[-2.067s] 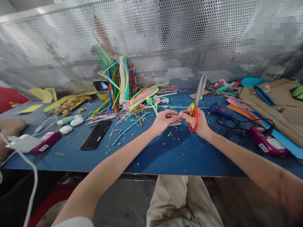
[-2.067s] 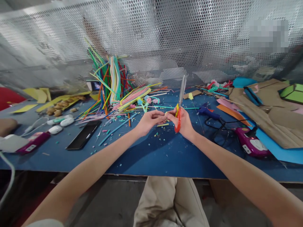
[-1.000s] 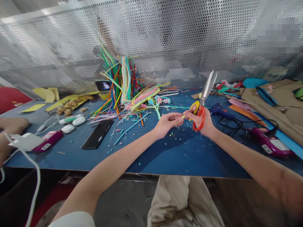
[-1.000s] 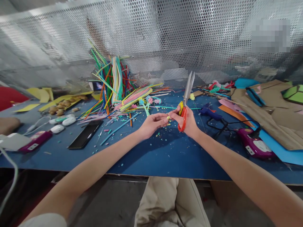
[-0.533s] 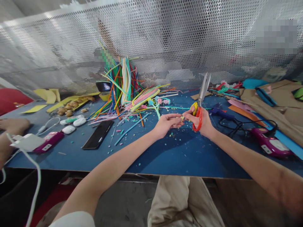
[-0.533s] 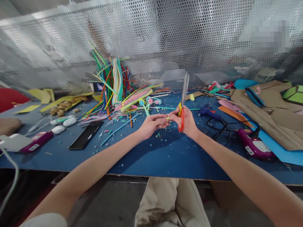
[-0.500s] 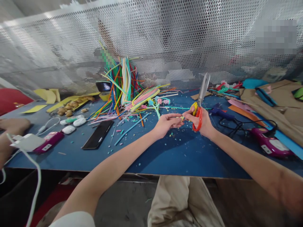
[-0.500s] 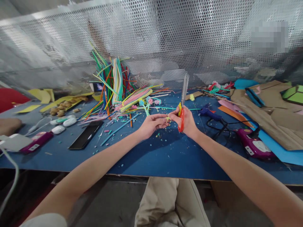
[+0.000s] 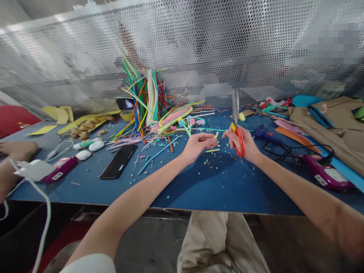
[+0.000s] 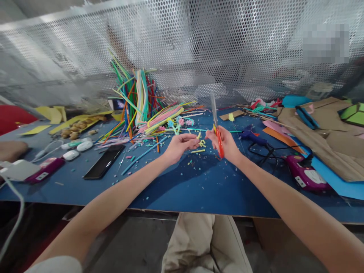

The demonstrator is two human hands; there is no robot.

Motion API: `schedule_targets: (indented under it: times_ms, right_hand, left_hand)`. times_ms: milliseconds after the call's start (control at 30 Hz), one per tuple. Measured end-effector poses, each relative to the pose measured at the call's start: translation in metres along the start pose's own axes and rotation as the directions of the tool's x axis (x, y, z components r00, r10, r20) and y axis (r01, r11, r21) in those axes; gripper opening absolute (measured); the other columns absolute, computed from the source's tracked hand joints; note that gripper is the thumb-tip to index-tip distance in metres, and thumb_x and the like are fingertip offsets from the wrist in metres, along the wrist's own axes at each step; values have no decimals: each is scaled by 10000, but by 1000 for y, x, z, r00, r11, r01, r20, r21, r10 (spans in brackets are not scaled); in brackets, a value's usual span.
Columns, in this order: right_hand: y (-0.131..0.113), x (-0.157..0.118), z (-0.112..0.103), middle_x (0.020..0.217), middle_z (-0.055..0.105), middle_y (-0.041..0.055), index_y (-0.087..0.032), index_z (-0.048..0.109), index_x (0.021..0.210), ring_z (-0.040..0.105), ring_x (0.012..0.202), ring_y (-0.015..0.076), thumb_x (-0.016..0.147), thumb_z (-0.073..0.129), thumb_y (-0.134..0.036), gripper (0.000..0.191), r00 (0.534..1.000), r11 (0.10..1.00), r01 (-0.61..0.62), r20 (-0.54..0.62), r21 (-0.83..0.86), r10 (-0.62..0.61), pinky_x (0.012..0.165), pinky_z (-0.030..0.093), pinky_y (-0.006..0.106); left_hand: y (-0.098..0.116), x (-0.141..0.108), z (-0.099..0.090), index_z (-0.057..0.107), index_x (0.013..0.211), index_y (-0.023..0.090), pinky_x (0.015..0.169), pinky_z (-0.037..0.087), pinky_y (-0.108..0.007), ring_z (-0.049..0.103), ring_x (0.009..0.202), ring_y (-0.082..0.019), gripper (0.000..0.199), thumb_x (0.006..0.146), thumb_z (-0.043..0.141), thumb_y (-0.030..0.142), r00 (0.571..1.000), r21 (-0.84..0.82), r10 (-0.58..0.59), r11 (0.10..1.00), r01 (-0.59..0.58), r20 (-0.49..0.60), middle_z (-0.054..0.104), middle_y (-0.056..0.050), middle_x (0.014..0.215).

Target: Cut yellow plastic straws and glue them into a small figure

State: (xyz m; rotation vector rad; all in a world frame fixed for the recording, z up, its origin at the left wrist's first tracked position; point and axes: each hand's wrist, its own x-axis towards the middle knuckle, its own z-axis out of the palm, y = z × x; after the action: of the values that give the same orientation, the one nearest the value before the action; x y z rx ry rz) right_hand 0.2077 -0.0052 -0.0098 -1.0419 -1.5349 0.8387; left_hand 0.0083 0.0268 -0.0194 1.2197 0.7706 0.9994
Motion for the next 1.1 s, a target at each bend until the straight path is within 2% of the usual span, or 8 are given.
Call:
schedule_targets:
  times_ms: [100,200,267,367,500,700,833,1100]
  right_hand:
    - [6,8,-19,716,533,-25,-224,491,856,448,582,124,849,633,-507,317,998,973,29,54,-231,-16,593,387,298]
    - [15,16,-34,688,508,-39,-227,492,867,437,597,135,792,677,-548,378,984,886,15,166,-464,70,603,380,298]
    - [18,18,-38,683,496,-39,-226,483,847,432,615,141,777,672,-583,410,963,841,8,230,-540,139,602,372,293]
    - [14,15,-36,722,505,-26,-220,476,848,438,630,142,771,666,-607,438,904,844,3,362,-536,226,596,375,287]
    - [-1,5,-25,742,491,-23,-225,459,925,447,602,138,834,610,-601,415,808,914,-38,526,-404,266,562,383,288]
    - [-12,-2,-15,715,429,-32,-239,404,857,397,604,141,874,557,-614,405,824,917,37,531,-397,196,560,374,302]
    - [-10,-1,-16,729,436,-35,-235,386,852,382,619,137,881,547,-617,416,805,904,65,558,-423,203,594,377,312]
    - [-5,-3,-17,746,425,-28,-238,386,844,380,644,152,884,530,-630,419,818,907,85,548,-412,172,609,374,320]
  left_hand:
    - [3,5,-6,683,973,111,808,563,-299,714,788,-153,393,680,847,314,996,-12,71,997,-71,-49,749,-93,911]
    - [7,7,-10,608,1000,137,777,560,-298,713,781,-154,429,688,839,319,985,-18,139,990,-142,-101,750,-79,907]
    - [9,8,-11,557,1001,154,757,557,-295,706,751,-147,458,682,840,319,973,4,190,981,-192,-131,749,-61,875]
    - [11,8,-13,527,1033,166,727,548,-280,687,698,-129,486,682,832,307,953,66,272,962,-266,-132,740,-32,817]
    - [14,6,-14,511,1109,177,712,532,-261,663,662,-111,527,689,814,276,946,132,320,941,-311,-53,717,4,747]
    - [21,0,-10,468,1219,186,697,519,-259,645,637,-111,636,688,809,265,952,186,305,935,-303,19,699,22,718]
    - [24,-2,-10,471,1223,179,691,509,-253,640,644,-111,626,687,790,237,956,234,293,928,-290,24,693,26,706]
    - [26,-1,-12,487,1206,187,717,502,-264,656,683,-123,610,673,779,230,963,241,265,933,-267,40,695,25,728]
